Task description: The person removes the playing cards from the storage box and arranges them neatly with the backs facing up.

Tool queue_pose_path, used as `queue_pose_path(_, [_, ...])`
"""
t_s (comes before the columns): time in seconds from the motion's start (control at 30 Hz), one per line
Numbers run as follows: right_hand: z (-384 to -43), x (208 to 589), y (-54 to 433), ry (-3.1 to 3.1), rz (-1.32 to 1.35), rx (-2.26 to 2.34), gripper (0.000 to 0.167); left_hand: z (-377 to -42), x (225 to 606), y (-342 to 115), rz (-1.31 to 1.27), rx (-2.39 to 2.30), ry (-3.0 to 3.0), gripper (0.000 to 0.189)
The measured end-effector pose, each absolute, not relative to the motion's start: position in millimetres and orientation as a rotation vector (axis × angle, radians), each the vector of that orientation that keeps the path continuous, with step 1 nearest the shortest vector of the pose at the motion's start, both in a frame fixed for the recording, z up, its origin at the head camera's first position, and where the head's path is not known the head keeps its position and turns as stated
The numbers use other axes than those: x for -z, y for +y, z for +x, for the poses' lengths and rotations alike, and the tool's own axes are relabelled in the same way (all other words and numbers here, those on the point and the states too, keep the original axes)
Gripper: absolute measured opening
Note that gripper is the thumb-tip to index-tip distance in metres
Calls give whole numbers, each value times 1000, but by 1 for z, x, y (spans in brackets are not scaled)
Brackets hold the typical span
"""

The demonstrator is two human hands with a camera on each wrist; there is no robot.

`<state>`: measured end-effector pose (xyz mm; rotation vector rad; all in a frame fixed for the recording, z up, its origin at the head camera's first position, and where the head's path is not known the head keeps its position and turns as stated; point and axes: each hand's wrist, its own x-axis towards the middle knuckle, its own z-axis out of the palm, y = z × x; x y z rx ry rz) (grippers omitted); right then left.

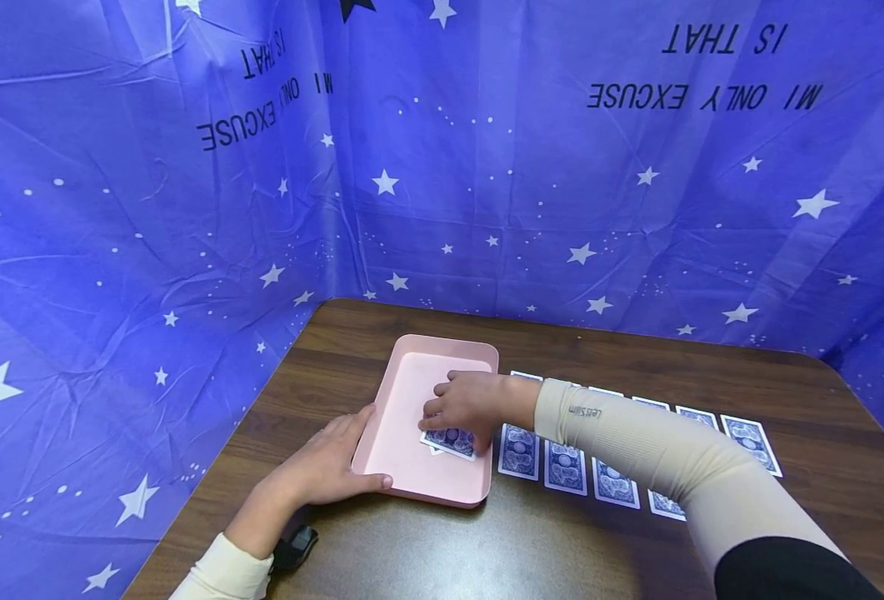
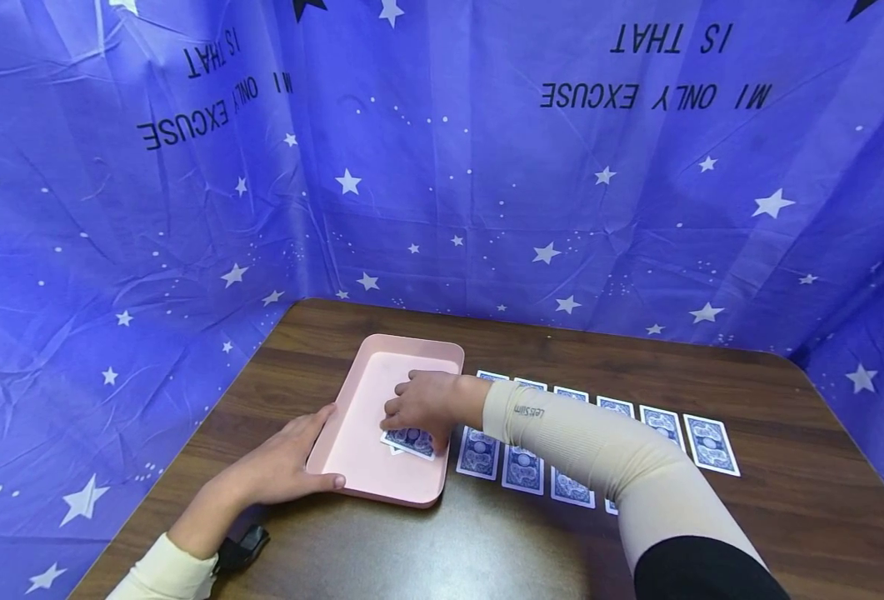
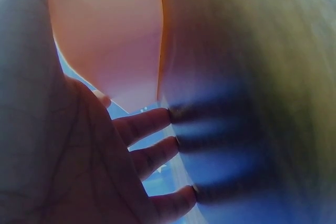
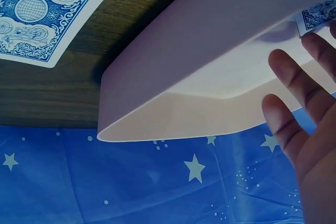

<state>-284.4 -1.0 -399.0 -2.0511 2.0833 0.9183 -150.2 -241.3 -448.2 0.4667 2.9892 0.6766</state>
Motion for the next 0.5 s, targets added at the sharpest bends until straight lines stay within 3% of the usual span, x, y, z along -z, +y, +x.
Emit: queue_pose_path(0.5, [-282, 399, -6, 2079, -2023, -949, 98, -151, 448, -242, 452, -671, 2983, 113])
